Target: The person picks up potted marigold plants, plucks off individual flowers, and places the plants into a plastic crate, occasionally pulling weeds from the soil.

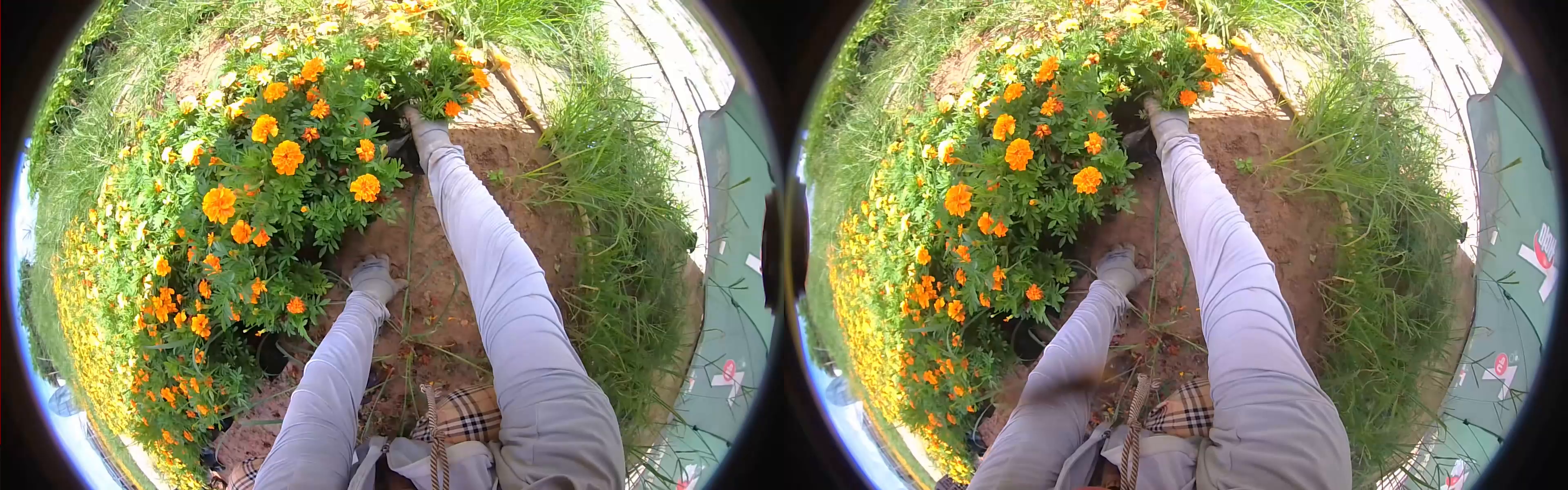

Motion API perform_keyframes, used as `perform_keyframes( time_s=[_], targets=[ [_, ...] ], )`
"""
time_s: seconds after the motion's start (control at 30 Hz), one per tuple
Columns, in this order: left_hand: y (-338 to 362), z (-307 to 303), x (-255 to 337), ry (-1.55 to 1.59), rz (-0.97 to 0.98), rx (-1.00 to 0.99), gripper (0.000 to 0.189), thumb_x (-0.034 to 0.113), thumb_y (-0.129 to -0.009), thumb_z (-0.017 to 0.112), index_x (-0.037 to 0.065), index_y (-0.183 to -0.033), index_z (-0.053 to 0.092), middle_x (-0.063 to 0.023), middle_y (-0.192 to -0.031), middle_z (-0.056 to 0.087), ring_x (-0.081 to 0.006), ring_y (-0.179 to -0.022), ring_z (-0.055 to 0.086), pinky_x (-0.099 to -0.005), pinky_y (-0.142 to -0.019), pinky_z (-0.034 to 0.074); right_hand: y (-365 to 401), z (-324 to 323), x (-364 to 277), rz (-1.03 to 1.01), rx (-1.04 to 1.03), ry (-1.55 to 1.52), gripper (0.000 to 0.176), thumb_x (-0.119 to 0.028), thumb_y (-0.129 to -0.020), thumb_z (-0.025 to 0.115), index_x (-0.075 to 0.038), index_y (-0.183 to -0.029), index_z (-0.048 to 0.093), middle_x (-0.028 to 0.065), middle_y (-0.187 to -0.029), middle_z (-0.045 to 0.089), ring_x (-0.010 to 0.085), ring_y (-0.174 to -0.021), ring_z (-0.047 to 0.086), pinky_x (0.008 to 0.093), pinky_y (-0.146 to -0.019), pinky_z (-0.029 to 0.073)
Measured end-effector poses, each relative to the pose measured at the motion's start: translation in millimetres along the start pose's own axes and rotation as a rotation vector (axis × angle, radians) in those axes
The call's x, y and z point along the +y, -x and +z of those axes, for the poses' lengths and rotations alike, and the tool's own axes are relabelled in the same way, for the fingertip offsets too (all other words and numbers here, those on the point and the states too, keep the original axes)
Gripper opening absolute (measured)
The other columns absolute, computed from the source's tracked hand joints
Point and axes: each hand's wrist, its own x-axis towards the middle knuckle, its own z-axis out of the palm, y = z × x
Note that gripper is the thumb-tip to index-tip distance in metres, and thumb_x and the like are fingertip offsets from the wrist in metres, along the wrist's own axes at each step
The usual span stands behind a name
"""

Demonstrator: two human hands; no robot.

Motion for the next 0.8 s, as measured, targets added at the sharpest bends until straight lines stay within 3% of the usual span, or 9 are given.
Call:
perform_keyframes(
  time_s=[0.17, 0.27, 0.33, 0.4, 0.47, 0.67, 0.73, 0.77, 0.8],
  targets=[
    [4.5, -6.4, -0.6, 0.029, -0.002, -0.004, 0.078, 0.053, -0.070, 0.065, 0.008, -0.128, 0.040, -0.0154, -0.135, 0.039, -0.0280, -0.124, 0.039, -0.0379, -0.098, 0.036, -15.9, 16.9, -15.9, 0.209, -0.171, 0.178, 0.055, -0.036, -0.070, 0.071, 0.002, -0.107, 0.058, 0.0128, -0.098, 0.063, 0.0213, -0.079, 0.060, 0.0327, -0.075, 0.048],
    [2.8, -11.7, 1.3, 0.039, -0.020, -0.046, 0.080, 0.053, -0.069, 0.065, 0.007, -0.130, 0.038, -0.0150, -0.135, 0.039, -0.0281, -0.124, 0.039, -0.0381, -0.099, 0.035, -50.2, 48.6, -20.2, -0.044, -0.525, 0.836, 0.042, -0.036, -0.076, 0.062, -0.005, -0.105, 0.062, 0.0085, -0.097, 0.065, 0.0221, -0.084, 0.062, 0.0329, -0.076, 0.048],
    [3.4, -12.4, 1.2, 0.048, -0.041, -0.064, 0.081, 0.052, -0.069, 0.066, 0.007, -0.131, 0.038, -0.0146, -0.135, 0.039, -0.0281, -0.124, 0.039, -0.0384, -0.100, 0.035, -90.3, 82.2, 16.9, -0.038, -0.390, 0.944, 0.045, -0.040, -0.080, 0.052, -0.012, -0.114, 0.059, 0.0097, -0.123, 0.054, 0.0250, -0.113, 0.052, 0.0311, -0.093, 0.040],
    [4.9, -12.9, -1.0, 0.058, -0.044, -0.068, 0.082, 0.052, -0.069, 0.066, 0.007, -0.131, 0.038, -0.0143, -0.136, 0.039, -0.0280, -0.124, 0.039, -0.0388, -0.100, 0.035, -78.5, 65.1, 18.9, -0.205, -0.392, 1.173, 0.033, -0.027, -0.086, 0.050, -0.013, -0.115, 0.058, 0.0112, -0.113, 0.060, 0.0255, -0.098, 0.060, 0.0335, -0.082, 0.047],
    [5.3, -17.0, 0.3, 0.073, -0.034, -0.069, 0.083, 0.052, -0.069, 0.066, 0.007, -0.131, 0.037, -0.0141, -0.136, 0.038, -0.0280, -0.124, 0.039, -0.0391, -0.100, 0.035, -64.3, 45.6, 30.1, -0.353, -0.265, 1.046, 0.033, -0.021, -0.086, 0.050, -0.014, -0.118, 0.056, 0.0123, -0.117, 0.058, 0.0264, -0.099, 0.060, 0.0332, -0.083, 0.047],
    [6.1, -9.5, -3.9, 0.082, 0.003, -0.016, 0.080, 0.053, -0.067, 0.068, 0.009, -0.129, 0.041, -0.0132, -0.134, 0.041, -0.0268, -0.123, 0.041, -0.0396, -0.098, 0.036, 5.6, -42.0, 70.2, -0.200, -0.179, -0.149, 0.043, -0.013, -0.080, 0.066, -0.005, -0.119, 0.052, 0.0083, -0.118, 0.055, 0.0230, -0.103, 0.054, 0.0322, -0.088, 0.043],
    [4.3, -2.2, -5.4, 0.076, 0.019, 0.061, 0.075, 0.052, -0.067, 0.069, 0.012, -0.125, 0.045, -0.0110, -0.131, 0.043, -0.0261, -0.119, 0.044, -0.0410, -0.095, 0.038, 76.5, -73.4, 22.5, -0.169, -0.109, -0.504, 0.060, -0.021, -0.078, 0.069, -0.003, -0.129, 0.042, 0.0094, -0.129, 0.048, 0.0239, -0.110, 0.049, 0.0330, -0.093, 0.040],
    [3.6, -3.8, -7.4, 0.116, 0.049, 0.038, 0.075, 0.052, -0.066, 0.069, 0.012, -0.125, 0.045, -0.0109, -0.131, 0.044, -0.0260, -0.119, 0.045, -0.0406, -0.095, 0.039, 99.6, -90.5, 16.8, 0.015, -0.158, -0.676, 0.062, -0.019, -0.074, 0.074, -0.002, -0.126, 0.046, 0.0054, -0.124, 0.051, 0.0186, -0.105, 0.048, 0.0328, -0.093, 0.039],
    [4.5, -4.7, -11.3, 0.154, 0.078, 0.008, 0.076, 0.052, -0.066, 0.069, 0.011, -0.125, 0.045, -0.0108, -0.130, 0.045, -0.0259, -0.118, 0.045, -0.0402, -0.095, 0.039, 110.1, -107.3, 29.7, 0.028, -0.147, -0.602, 0.056, -0.018, -0.075, 0.073, -0.003, -0.123, 0.048, 0.0050, -0.121, 0.053, 0.0191, -0.104, 0.049, 0.0327, -0.093, 0.039]
  ],
)
